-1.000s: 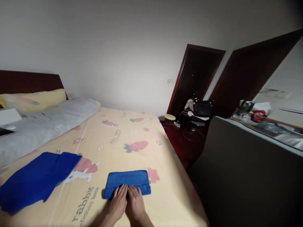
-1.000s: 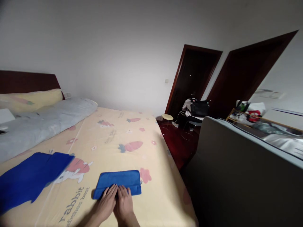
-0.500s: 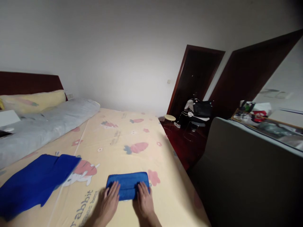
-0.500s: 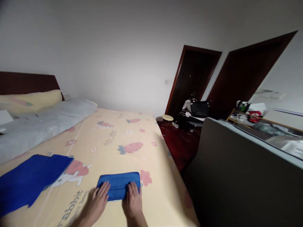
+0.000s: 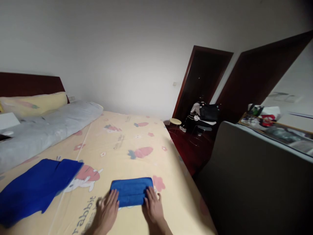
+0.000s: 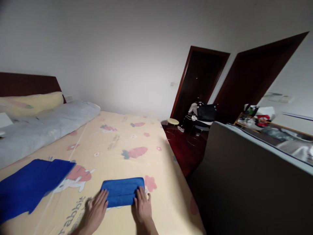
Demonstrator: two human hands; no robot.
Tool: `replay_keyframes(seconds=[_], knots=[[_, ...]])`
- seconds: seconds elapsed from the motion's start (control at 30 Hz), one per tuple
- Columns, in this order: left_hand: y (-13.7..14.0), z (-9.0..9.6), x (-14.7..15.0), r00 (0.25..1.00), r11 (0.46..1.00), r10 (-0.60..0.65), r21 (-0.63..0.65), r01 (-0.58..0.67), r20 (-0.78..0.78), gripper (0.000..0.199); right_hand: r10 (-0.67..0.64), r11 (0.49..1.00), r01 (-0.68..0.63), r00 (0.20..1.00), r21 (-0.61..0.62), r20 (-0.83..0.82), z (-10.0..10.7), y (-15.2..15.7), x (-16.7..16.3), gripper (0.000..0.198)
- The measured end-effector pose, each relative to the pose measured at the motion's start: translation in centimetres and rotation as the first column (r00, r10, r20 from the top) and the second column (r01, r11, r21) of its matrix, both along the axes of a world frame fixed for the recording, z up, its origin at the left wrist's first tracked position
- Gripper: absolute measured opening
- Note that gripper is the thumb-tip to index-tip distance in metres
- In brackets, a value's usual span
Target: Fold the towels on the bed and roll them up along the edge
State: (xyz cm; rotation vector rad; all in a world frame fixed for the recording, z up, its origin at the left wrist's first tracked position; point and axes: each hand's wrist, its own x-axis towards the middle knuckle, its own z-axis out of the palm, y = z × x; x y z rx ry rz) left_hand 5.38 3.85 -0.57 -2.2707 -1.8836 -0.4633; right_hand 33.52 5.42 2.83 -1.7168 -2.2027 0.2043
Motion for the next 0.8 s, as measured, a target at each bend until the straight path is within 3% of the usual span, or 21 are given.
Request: replay_keyframes(seconds=[0.07,0.13,0.2,0.3,0.43,0.5,0.57,0.63,0.7,0.8], knots=[[0.5,-0.2,2.7,0.978,0.978,-0.204,-0.042,0.206,0.043,0.047,0.177,0.984,-0.178,0.982,-0.011,-0.064,0.0,-0.2,-2.6,0.043],[1.4,0.1,5.0,0.949,0.944,-0.304,-0.107,0.311,0.080,0.047,0.235,0.968,-0.242,0.966,-0.060,-0.103,0.0,0.3,-4.9,0.044],[2.7,0.8,5.9,0.972,0.948,-0.222,-0.215,0.234,0.080,0.048,0.200,0.972,-0.211,0.975,-0.109,-0.099,0.0,1.4,-5.8,0.045],[4.8,2.0,4.3,1.000,0.938,-0.020,-0.346,0.026,0.021,0.051,0.097,0.984,-0.101,0.995,-0.146,-0.038,0.3,3.5,-4.4,0.045],[6.5,3.1,1.2,0.990,0.930,0.137,-0.340,-0.138,-0.026,0.053,-0.079,0.976,0.093,0.994,-0.199,0.077,0.8,5.7,-1.2,0.050],[6.5,3.1,0.8,0.983,0.933,0.180,-0.311,-0.183,-0.038,0.053,-0.118,0.972,0.135,0.988,-0.192,0.100,0.7,5.9,-0.3,0.052],[5.7,2.5,0.8,0.986,0.964,0.166,-0.206,-0.168,-0.025,0.051,-0.048,0.993,0.056,0.996,-0.102,0.076,0.2,5.3,0.1,0.050],[4.1,1.4,0.8,0.999,0.998,0.045,-0.033,-0.045,-0.007,0.049,0.097,0.994,-0.099,0.994,0.045,0.047,-0.6,3.9,0.3,0.046],[2.1,-0.1,0.3,0.995,0.988,-0.095,0.121,0.096,-0.018,0.048,0.205,0.962,-0.210,0.978,0.172,0.048,-1.7,2.0,0.9,0.044],[-0.8,-2.1,-1.2,0.992,0.976,-0.126,0.178,0.129,-0.031,0.056,0.235,0.935,-0.246,0.969,0.257,0.070,-2.9,-0.6,2.3,0.049]])
